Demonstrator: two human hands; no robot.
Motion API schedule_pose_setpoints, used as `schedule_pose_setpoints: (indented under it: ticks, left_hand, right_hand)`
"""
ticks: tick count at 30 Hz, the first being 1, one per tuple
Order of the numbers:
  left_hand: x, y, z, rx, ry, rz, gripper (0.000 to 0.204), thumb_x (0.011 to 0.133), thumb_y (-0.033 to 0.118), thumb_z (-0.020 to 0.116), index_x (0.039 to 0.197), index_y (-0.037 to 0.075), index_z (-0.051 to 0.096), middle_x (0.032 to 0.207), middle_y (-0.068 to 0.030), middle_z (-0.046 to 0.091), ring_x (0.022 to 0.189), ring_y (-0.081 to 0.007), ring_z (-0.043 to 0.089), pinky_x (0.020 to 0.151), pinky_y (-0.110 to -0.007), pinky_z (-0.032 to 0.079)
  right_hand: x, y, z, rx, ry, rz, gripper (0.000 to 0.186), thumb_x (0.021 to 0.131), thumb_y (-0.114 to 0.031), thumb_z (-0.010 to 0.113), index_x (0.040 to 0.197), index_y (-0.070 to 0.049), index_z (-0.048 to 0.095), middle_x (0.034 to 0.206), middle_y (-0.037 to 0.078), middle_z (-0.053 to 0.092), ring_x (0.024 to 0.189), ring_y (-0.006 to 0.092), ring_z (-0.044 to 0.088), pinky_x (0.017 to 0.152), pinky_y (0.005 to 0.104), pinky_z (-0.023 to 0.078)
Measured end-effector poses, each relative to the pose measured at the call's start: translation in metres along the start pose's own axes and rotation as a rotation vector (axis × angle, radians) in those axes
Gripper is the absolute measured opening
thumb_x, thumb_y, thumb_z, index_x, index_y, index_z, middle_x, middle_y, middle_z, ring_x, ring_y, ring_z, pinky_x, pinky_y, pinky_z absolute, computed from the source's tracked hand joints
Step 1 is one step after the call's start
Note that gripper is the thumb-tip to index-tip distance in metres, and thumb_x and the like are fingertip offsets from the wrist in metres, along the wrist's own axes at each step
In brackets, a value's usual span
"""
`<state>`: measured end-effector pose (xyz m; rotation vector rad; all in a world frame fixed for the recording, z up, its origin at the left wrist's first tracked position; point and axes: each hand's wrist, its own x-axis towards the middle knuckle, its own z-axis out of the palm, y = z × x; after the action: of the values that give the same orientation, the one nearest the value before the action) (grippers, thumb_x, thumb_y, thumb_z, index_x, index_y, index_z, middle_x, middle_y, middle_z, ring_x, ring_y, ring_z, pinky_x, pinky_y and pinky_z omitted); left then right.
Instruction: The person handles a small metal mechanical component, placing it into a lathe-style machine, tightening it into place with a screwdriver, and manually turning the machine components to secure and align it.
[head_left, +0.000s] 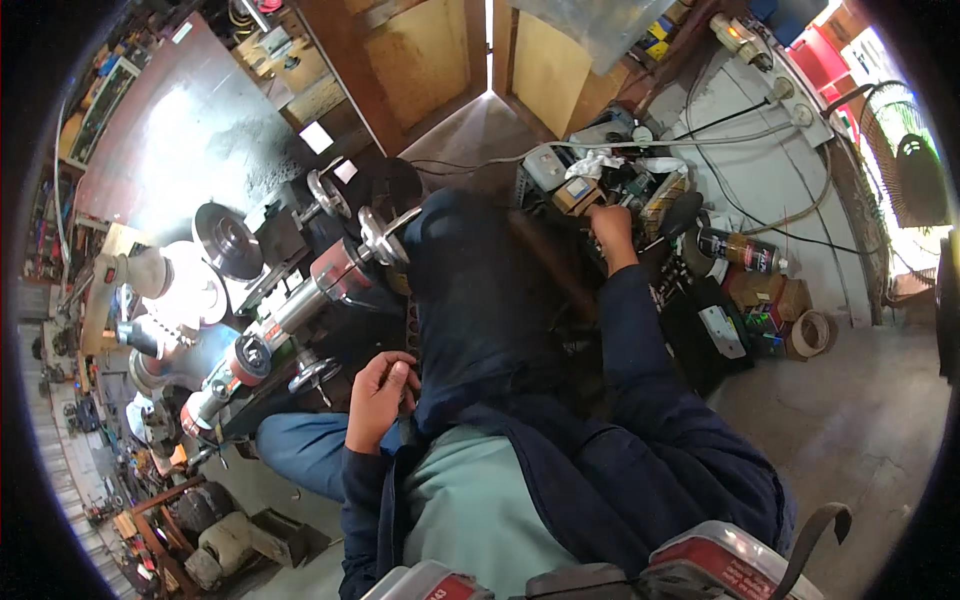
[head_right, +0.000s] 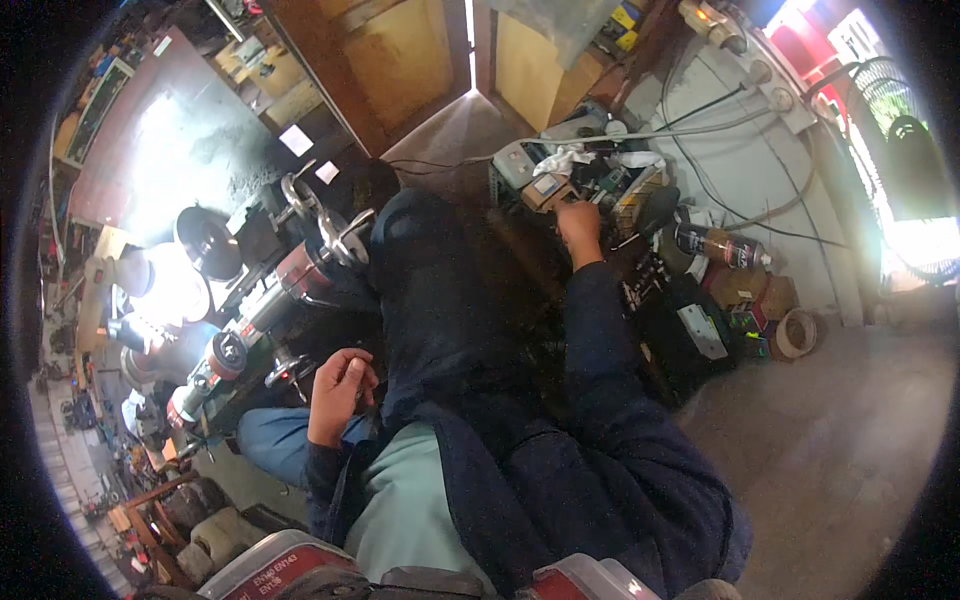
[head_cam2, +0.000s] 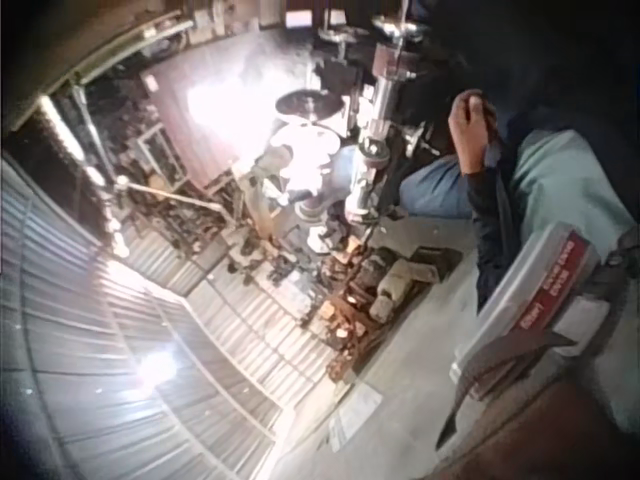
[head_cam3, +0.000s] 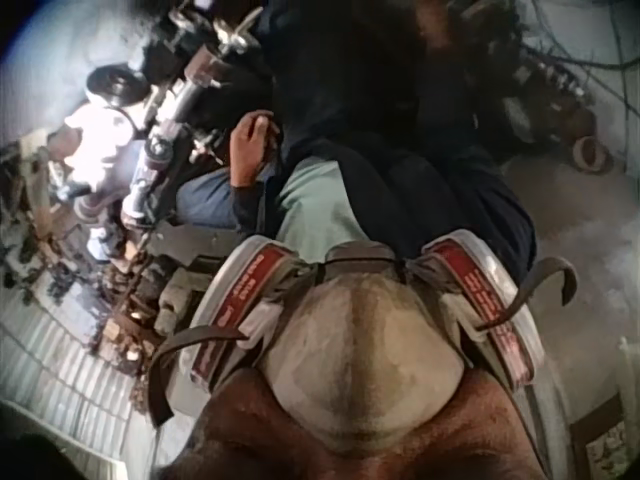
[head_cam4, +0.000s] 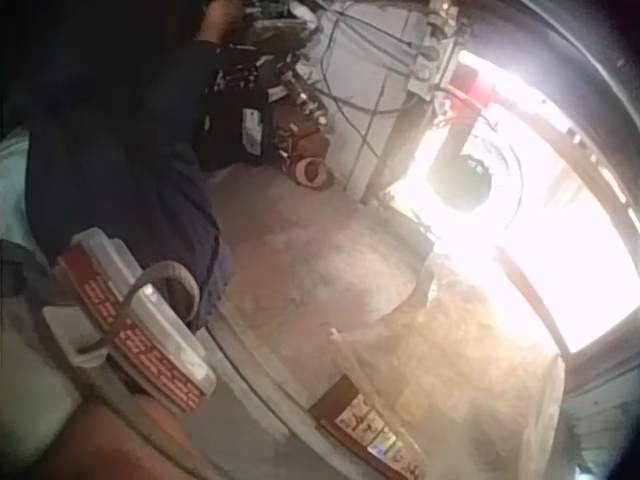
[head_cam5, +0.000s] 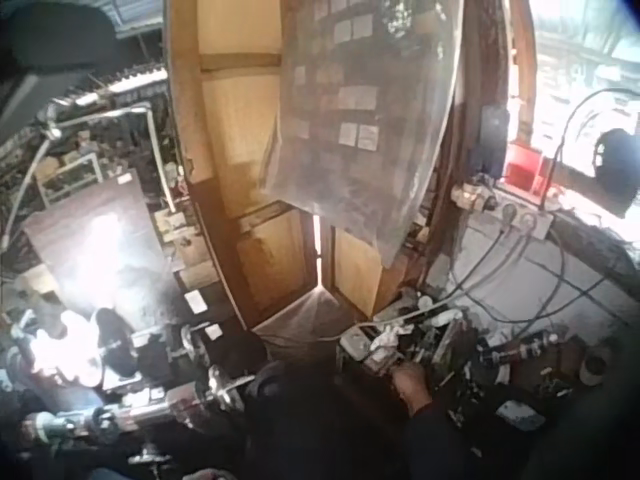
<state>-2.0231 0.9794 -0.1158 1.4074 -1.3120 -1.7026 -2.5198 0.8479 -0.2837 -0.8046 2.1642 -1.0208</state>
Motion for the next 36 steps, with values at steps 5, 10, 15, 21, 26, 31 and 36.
schedule_pose_setpoints:
  ticks: [5, 10, 15, 21, 26, 31, 36]
  left_hand:
    - [0.034, 0.002, 0.028, -0.006, -0.065, -0.030, 0.018, 0.106, 0.014, 0.059, 0.114, -0.002, 0.064, 0.079, -0.0048, 0.066, 0.055, -0.0080, 0.055, 0.050, -0.024, 0.044]
    - [0.054, 0.010, 0.050, 0.018, -0.212, -0.053, 0.019, 0.104, 0.015, 0.064, 0.114, -0.001, 0.064, 0.080, -0.0041, 0.066, 0.057, -0.0073, 0.055, 0.051, -0.023, 0.045]
    - [0.074, 0.006, 0.049, 0.067, -0.155, 0.081, 0.026, 0.103, 0.020, 0.066, 0.117, -0.002, 0.063, 0.090, -0.0071, 0.071, 0.059, -0.0072, 0.056, 0.051, -0.023, 0.046]
    - [0.110, 0.028, 0.053, -0.158, -0.251, 0.181, 0.069, 0.084, 0.027, 0.088, 0.137, -0.002, 0.055, 0.126, -0.0150, 0.070, 0.075, -0.0107, 0.066, 0.060, -0.025, 0.053]
    - [0.133, 0.030, 0.056, 0.239, -0.457, 0.222, 0.076, 0.072, 0.018, 0.095, 0.135, 0.000, 0.057, 0.123, -0.0152, 0.071, 0.106, -0.0214, 0.071, 0.091, -0.036, 0.057]
    - [0.126, 0.026, 0.049, 0.392, -0.322, 0.337, 0.061, 0.074, 0.021, 0.092, 0.126, 0.008, 0.063, 0.121, -0.0156, 0.069, 0.100, -0.0286, 0.073, 0.084, -0.038, 0.058]
    - [0.110, 0.038, 0.055, 0.928, -0.390, 0.547, 0.049, 0.080, 0.031, 0.084, 0.123, 0.017, 0.065, 0.118, -0.0129, 0.059, 0.087, -0.0365, 0.070, 0.072, -0.047, 0.056]
  right_hand:
    - [-0.028, -0.043, 0.007, -0.113, -0.079, -0.192, 0.053, 0.080, -0.042, 0.086, 0.105, 0.001, 0.070, 0.086, 0.018, 0.072, 0.070, 0.0305, 0.069, 0.066, 0.0449, 0.053]
    - [-0.014, -0.058, 0.001, -0.474, -0.043, -0.142, 0.097, 0.066, -0.057, 0.091, 0.136, -0.001, 0.055, 0.124, 0.022, 0.070, 0.115, 0.0373, 0.068, 0.095, 0.0447, 0.054]
    - [-0.071, -0.104, -0.029, -0.483, -0.052, -0.209, 0.093, 0.063, -0.060, 0.088, 0.127, -0.001, 0.055, 0.116, 0.026, 0.071, 0.108, 0.0428, 0.070, 0.090, 0.0475, 0.056]
    - [-0.204, -0.147, -0.031, -0.624, -0.610, -0.878, 0.087, 0.064, -0.047, 0.090, 0.133, -0.013, 0.050, 0.083, 0.017, 0.072, 0.074, 0.0394, 0.072, 0.066, 0.0479, 0.057]
    - [-0.200, -0.158, -0.041, -0.442, -0.841, -0.892, 0.090, 0.064, -0.046, 0.092, 0.138, -0.014, 0.052, 0.089, 0.016, 0.074, 0.076, 0.0372, 0.073, 0.067, 0.0442, 0.058]
    - [-0.165, -0.120, -0.013, -0.155, -0.385, -0.798, 0.061, 0.079, -0.036, 0.089, 0.122, 0.000, 0.064, 0.093, 0.015, 0.074, 0.074, 0.0257, 0.073, 0.065, 0.0374, 0.056]
    - [-0.201, -0.137, -0.004, 0.422, -0.551, 0.087, 0.040, 0.093, -0.020, 0.078, 0.115, -0.002, 0.050, 0.082, 0.005, 0.062, 0.063, 0.0093, 0.059, 0.051, 0.0286, 0.046]
